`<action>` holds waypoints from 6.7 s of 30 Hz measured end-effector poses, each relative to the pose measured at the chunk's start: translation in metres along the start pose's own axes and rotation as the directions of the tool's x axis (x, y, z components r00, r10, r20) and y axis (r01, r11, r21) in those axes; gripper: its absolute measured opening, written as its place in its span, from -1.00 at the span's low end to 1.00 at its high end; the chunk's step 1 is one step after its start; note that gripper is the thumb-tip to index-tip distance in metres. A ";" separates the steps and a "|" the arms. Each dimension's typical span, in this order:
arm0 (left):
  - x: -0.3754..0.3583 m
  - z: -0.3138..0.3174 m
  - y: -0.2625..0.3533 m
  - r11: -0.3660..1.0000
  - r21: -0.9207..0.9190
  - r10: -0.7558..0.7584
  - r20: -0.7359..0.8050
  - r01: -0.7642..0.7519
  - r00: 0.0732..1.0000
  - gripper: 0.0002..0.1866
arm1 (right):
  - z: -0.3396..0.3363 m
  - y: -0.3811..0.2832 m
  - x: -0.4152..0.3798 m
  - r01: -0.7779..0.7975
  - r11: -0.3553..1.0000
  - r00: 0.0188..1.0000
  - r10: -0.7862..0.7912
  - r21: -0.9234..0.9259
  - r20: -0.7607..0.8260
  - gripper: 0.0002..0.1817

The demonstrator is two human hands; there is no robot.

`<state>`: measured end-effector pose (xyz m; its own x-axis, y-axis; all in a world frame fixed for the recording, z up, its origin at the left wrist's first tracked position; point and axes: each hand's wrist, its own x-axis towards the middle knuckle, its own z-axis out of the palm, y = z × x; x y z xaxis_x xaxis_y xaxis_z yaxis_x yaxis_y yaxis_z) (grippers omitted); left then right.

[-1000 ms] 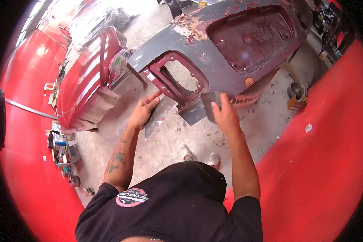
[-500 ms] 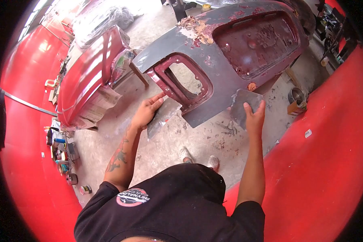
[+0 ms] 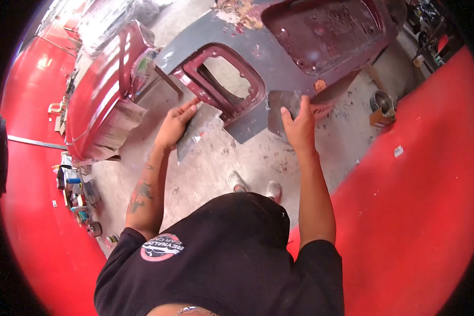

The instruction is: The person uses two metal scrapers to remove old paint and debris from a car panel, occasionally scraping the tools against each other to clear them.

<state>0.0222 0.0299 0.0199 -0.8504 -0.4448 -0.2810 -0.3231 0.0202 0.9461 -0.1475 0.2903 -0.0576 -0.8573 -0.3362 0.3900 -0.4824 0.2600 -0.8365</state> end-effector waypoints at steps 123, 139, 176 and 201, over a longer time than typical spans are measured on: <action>-0.068 -0.059 -0.142 0.863 -0.481 -0.283 -0.202 0.157 0.938 -0.62 | 0.059 -0.094 -0.027 -0.198 0.978 0.973 0.204 0.065 -0.105 -0.24; -0.070 -0.057 -0.145 0.848 -0.518 -0.254 -0.206 0.115 0.945 -0.61 | 0.062 -0.089 -0.024 -0.168 0.972 0.983 0.177 0.167 -0.042 -0.45; -0.076 -0.055 -0.167 0.818 -0.570 -0.273 -0.270 0.075 0.923 -0.63 | 0.044 -0.067 -0.027 -0.220 0.947 0.975 0.212 0.235 0.061 -0.68; -0.066 -0.067 -0.175 0.772 -0.633 -0.259 -0.217 0.067 0.941 -0.60 | 0.027 -0.090 -0.021 -0.124 0.990 0.964 0.105 0.061 0.244 -0.73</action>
<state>0.1625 -0.0041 -0.1169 -0.6265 -0.6180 -0.4750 -0.0436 -0.5807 0.8130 -0.0809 0.2496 -0.0009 -0.8335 -0.5173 0.1940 -0.3607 0.2436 -0.9003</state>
